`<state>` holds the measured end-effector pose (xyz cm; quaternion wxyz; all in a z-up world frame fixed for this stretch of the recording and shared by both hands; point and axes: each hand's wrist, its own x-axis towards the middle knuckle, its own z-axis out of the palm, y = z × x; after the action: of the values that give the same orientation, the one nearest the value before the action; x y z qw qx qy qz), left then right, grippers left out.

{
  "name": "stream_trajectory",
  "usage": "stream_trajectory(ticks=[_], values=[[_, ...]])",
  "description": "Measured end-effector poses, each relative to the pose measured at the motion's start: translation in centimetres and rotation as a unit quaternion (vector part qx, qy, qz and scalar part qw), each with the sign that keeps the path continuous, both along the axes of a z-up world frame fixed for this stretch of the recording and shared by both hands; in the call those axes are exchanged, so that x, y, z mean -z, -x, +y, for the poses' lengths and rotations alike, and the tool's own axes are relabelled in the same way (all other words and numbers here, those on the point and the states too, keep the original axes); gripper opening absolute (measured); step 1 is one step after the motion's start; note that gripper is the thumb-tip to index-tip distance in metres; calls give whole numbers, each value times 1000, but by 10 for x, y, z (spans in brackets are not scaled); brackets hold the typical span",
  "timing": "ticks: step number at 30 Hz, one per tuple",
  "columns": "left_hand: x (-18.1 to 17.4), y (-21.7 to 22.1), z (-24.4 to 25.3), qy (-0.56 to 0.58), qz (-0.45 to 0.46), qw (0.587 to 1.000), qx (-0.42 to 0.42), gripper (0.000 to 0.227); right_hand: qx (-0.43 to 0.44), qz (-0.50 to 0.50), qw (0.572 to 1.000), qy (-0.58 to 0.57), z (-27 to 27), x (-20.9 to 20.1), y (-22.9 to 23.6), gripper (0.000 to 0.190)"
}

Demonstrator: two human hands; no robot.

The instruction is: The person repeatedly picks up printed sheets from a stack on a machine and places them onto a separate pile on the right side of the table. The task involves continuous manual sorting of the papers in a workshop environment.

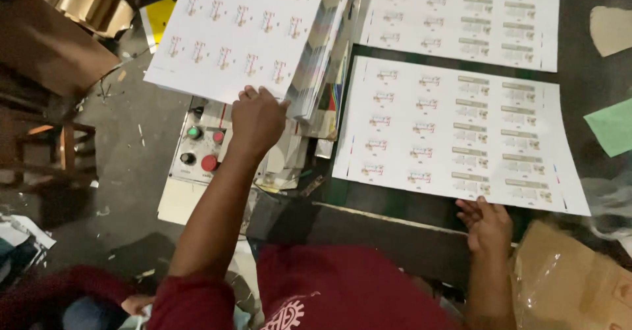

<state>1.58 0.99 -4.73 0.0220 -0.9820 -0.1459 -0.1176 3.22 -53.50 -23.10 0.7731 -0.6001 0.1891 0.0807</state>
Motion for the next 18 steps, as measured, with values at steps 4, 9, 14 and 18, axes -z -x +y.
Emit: stream_trajectory(ticks=[4,9,14,18], values=[[9,-12,3,-56,12,998,33,19,-13,-18,1000,-15,19,-2,-25,22],[-14,-10,0,-25,-26,996,82,7,-19,-6,1000,9,33,-9,-67,24],[2,-11,-5,0,-28,996,82,7,-55,57,997,17,15,-4,-88,38],[-16,-8,8,75,-59,993,67,7,-97,152,981,65,18,18,-114,66]])
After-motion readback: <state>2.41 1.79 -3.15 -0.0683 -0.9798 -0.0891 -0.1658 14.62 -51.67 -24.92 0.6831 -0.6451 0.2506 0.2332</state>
